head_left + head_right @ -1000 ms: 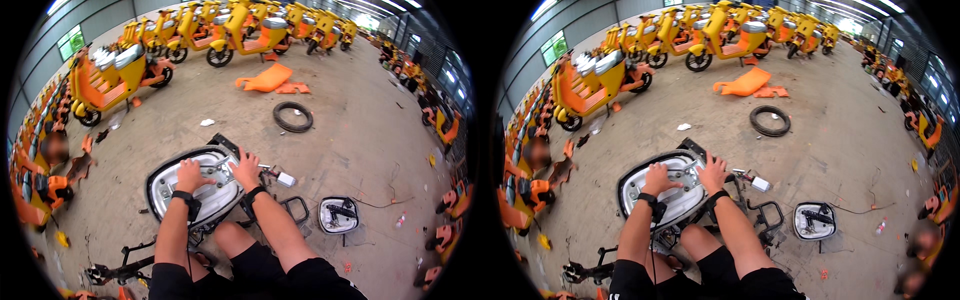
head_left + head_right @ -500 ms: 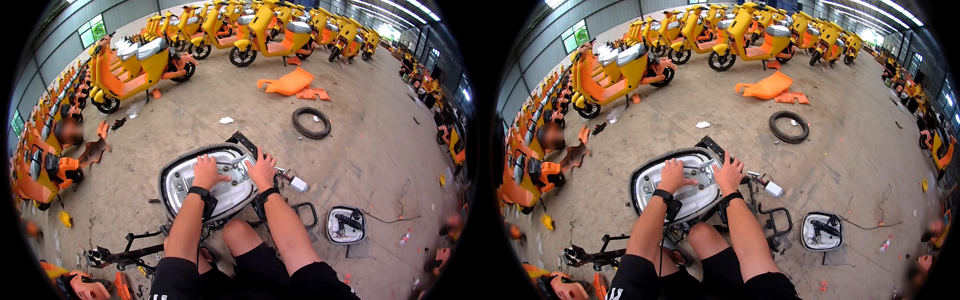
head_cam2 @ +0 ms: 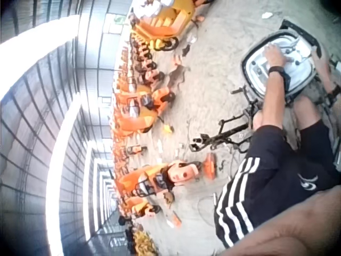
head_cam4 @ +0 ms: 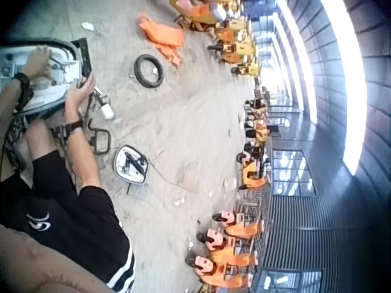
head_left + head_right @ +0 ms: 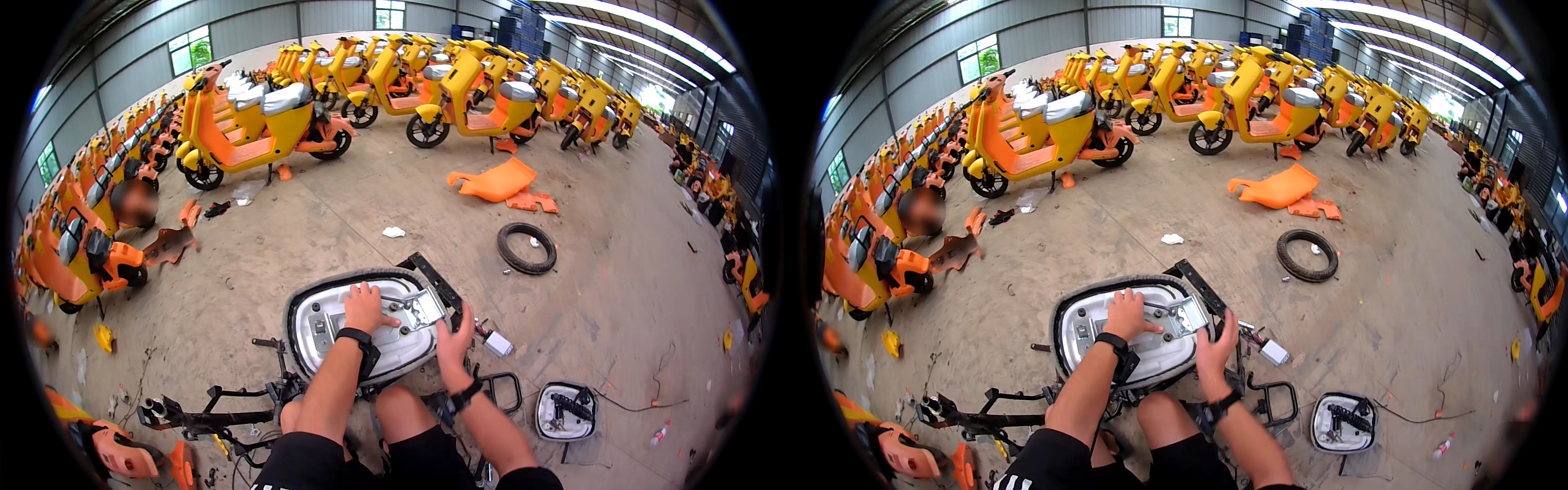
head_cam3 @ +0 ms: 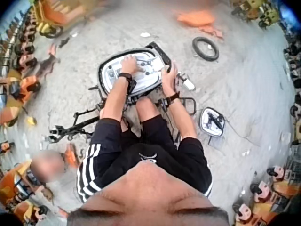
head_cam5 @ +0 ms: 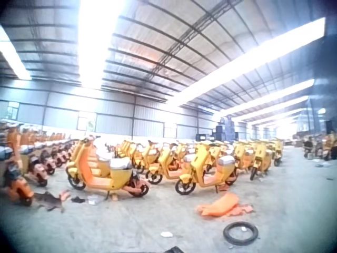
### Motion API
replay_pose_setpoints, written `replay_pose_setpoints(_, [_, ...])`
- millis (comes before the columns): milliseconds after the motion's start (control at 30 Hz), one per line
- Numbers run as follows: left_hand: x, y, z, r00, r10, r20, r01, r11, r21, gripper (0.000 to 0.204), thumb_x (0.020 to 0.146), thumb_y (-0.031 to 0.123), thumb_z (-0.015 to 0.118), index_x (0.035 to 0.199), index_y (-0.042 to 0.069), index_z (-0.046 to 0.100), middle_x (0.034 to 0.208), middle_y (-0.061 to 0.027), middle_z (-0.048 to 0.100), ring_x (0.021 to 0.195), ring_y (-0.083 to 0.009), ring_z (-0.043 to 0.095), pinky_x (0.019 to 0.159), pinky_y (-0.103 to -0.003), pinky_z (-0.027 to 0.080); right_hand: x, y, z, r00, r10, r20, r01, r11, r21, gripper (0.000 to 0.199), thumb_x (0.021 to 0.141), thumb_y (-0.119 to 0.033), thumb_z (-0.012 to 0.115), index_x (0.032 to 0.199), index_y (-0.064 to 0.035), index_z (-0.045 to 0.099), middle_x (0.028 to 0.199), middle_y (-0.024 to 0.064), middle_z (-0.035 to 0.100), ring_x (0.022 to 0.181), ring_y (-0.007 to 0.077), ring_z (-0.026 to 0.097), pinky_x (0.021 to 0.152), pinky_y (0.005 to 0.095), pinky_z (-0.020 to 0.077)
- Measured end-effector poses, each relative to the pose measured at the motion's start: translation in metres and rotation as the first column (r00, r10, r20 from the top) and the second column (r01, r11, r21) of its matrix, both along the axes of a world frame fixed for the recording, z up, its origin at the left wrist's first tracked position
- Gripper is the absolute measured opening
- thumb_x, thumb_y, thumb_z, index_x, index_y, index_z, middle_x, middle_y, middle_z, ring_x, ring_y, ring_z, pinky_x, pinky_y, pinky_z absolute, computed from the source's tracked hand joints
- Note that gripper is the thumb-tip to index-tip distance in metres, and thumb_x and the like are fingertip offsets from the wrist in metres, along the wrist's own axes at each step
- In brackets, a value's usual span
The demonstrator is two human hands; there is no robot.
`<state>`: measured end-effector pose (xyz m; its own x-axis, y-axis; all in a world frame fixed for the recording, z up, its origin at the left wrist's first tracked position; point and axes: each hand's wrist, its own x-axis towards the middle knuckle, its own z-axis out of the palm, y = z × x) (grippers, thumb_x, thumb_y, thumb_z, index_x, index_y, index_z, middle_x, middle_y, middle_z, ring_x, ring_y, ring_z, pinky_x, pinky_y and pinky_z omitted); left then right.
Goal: The person attaches a metal bracket to a scooter component by inserting screws and tightening them with a screwdriver, while routing a cable through the frame assembly.
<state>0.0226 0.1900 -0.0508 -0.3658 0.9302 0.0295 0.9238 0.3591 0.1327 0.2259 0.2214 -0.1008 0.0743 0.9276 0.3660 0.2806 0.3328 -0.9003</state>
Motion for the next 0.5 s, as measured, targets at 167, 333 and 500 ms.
replay_pose_setpoints(167, [0.006, 0.004, 0.007, 1.000, -0.023, -0.004, 0.023, 1.000, -0.016, 0.095, 0.050, 0.068, 0.080, 0.112, -0.001, 0.058, 0.119, -0.0166, 0.053, 0.115, -0.0357, 0.048, 0.088, -0.048, 0.048, -0.031, -0.078, 0.038, 0.689, -0.213, -0.693, -0.233, 0.840, -0.490, 0.089, 0.075, 0.007, 0.058, 0.152, -0.0061, 0.016, 0.154, 0.0180, 0.022, 0.138, 0.0286, 0.029, 0.112, 0.0364, 0.0255])
replay_pose_setpoints(333, [0.004, -0.004, 0.005, 0.998, -0.041, -0.047, 0.043, 0.998, 0.046, 0.091, 0.052, 0.067, 0.080, 0.110, 0.001, 0.059, 0.119, -0.0149, 0.053, 0.113, -0.0346, 0.048, 0.088, -0.046, 0.048, -0.061, -0.084, 0.050, 0.657, -0.398, -0.641, -0.058, 0.820, -0.569, 0.083, 0.076, 0.015, 0.035, 0.152, -0.0110, 0.017, 0.151, 0.0189, 0.026, 0.135, 0.0305, 0.034, 0.111, 0.0390, 0.0301])
replay_pose_setpoints(500, [0.009, -0.001, 0.013, 0.996, -0.020, -0.086, 0.018, 1.000, -0.025, 0.089, 0.052, 0.068, 0.079, 0.112, 0.006, 0.061, 0.119, -0.0123, 0.054, 0.114, -0.0343, 0.048, 0.089, -0.043, 0.047, -0.066, -0.081, 0.047, 0.644, -0.437, -0.628, -0.010, 0.816, -0.578, 0.081, 0.076, 0.017, 0.027, 0.152, -0.0116, 0.019, 0.150, 0.0189, 0.027, 0.133, 0.0317, 0.038, 0.111, 0.0409, 0.0327])
